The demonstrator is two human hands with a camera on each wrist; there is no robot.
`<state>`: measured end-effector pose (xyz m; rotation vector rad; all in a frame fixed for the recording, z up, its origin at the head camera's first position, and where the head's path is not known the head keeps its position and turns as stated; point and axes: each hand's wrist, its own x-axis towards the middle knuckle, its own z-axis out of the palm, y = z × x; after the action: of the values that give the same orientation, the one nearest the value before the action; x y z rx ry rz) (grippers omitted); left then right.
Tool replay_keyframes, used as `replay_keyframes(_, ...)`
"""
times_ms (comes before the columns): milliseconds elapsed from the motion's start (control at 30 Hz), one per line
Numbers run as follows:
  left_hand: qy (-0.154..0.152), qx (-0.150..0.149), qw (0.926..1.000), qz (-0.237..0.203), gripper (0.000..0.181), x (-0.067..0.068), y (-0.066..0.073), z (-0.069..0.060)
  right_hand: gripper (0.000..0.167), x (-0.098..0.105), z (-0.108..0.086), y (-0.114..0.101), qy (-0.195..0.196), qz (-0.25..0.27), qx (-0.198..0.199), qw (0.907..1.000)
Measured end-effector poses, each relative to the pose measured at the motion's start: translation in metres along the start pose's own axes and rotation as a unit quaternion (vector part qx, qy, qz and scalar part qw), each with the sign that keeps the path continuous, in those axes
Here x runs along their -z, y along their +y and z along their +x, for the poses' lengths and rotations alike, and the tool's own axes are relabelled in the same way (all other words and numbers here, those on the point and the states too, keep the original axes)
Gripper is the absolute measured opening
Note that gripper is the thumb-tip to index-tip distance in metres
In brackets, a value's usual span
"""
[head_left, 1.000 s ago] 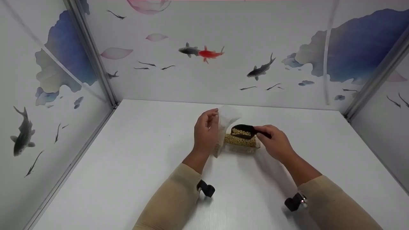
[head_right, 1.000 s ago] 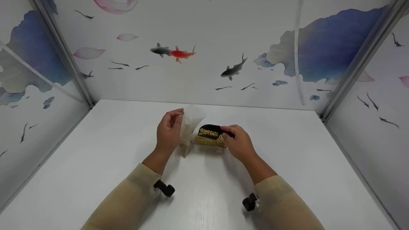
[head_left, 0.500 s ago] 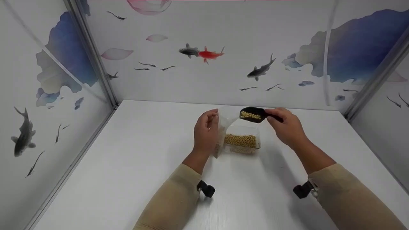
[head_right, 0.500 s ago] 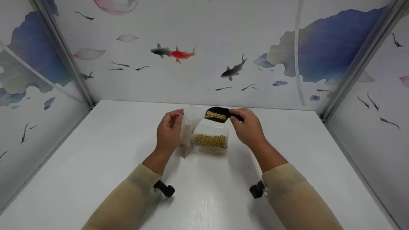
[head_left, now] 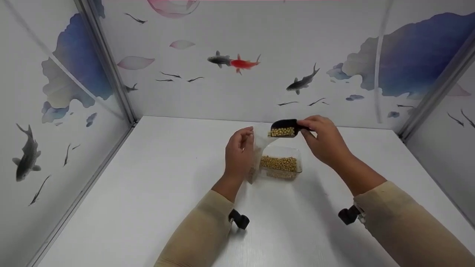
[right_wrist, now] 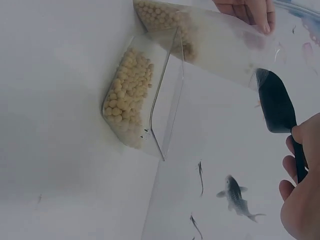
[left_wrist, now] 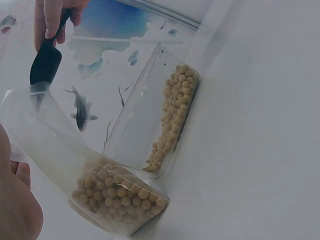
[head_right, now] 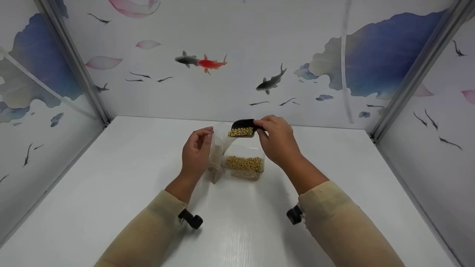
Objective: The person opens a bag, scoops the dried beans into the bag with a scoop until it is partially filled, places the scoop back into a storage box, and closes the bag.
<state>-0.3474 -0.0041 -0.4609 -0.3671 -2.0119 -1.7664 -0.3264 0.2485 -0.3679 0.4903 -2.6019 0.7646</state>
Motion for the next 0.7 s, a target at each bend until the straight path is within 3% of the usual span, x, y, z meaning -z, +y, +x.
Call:
replay_keyframes(167,0.000,0.003,1.0000,0.004,0.020,-0.001,0.000,0.000,0.028,-0.003,-0.001,-0.005,0.058,-0.069,0.082,0.9926)
replay_keyframes(300,0.001,-0.002,1.0000,0.004,0.022,-0.001,-0.002,0.000,0.027,-0.004,0.001,-0.006,0.087,-0.088,0.116,0.9855)
replay_keyframes(700,0.002,-0.016,0.9999,0.004,0.020,-0.001,-0.004,0.001,0.027,-0.004,-0.005,0.004,0.083,-0.042,0.086,0.9920)
